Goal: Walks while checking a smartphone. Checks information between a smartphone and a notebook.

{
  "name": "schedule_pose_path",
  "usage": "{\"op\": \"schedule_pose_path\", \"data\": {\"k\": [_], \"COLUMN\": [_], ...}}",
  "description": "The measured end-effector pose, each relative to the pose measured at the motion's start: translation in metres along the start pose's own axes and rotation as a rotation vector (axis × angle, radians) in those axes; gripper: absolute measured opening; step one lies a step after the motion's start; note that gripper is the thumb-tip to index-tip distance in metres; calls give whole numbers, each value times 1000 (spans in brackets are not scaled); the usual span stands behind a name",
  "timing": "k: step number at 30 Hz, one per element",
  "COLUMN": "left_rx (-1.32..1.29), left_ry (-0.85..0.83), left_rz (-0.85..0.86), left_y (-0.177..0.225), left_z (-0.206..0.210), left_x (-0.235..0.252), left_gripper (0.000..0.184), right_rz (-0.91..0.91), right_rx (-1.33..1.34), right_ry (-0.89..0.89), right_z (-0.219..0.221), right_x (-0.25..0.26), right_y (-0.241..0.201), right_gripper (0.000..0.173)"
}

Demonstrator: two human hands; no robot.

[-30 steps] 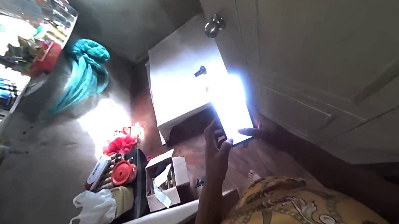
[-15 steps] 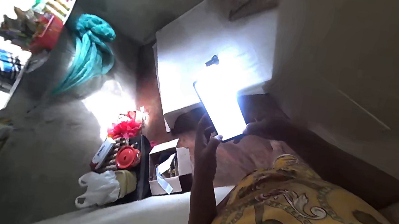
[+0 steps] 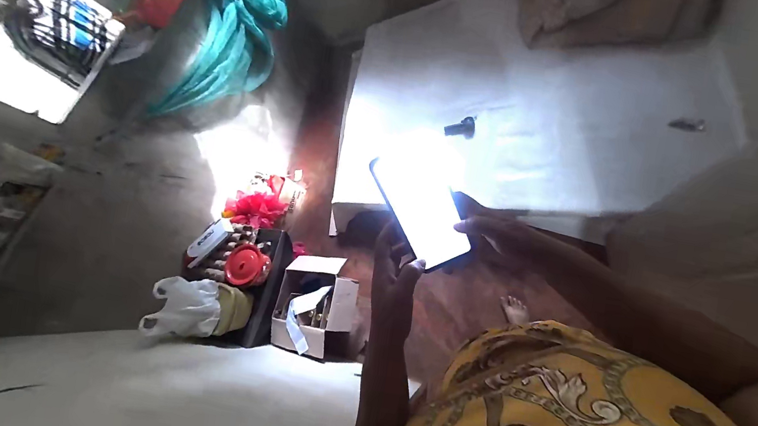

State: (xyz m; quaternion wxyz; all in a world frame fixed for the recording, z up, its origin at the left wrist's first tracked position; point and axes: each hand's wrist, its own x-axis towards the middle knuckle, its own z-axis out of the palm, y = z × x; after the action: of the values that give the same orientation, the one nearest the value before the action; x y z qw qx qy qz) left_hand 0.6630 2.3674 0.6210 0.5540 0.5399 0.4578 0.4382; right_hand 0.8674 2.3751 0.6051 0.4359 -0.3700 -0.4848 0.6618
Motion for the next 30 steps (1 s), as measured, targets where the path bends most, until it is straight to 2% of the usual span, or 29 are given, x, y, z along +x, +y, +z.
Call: {"op": "schedule_pose_path", "data": {"k": [6,10,14,18,21,24,30], "left_rx": [-36,3,-10,6,18,13,263], "left_ry": [88,122,146,197,227,232,212], "left_rz": [-89,-102,-63,-73,-93,-114,-148], "left_y": [0,-4,-13,-15,-20,-24,-15], "left_z": [27,31,24,6,-11,-32,-90], "left_x": [33,53,75,100,124,154,219], "left_gripper": [68,68,68,68,68,71,101], "right_rz": [115,88,250,403,413,415,235], "right_rx": [4,-71,12,193,303,292,199], "right_ry": [12,-30,-59,-51,-91,-83,-234], "right_z": [-37,-57,-61,-59,-58,-56,-42], "right_x": [36,60,80,109,143,186,285], "right_y": [-12,-8,-25,-30,-25,-18,-2], "right_gripper": [52,46,47,52,58,57,61]}}
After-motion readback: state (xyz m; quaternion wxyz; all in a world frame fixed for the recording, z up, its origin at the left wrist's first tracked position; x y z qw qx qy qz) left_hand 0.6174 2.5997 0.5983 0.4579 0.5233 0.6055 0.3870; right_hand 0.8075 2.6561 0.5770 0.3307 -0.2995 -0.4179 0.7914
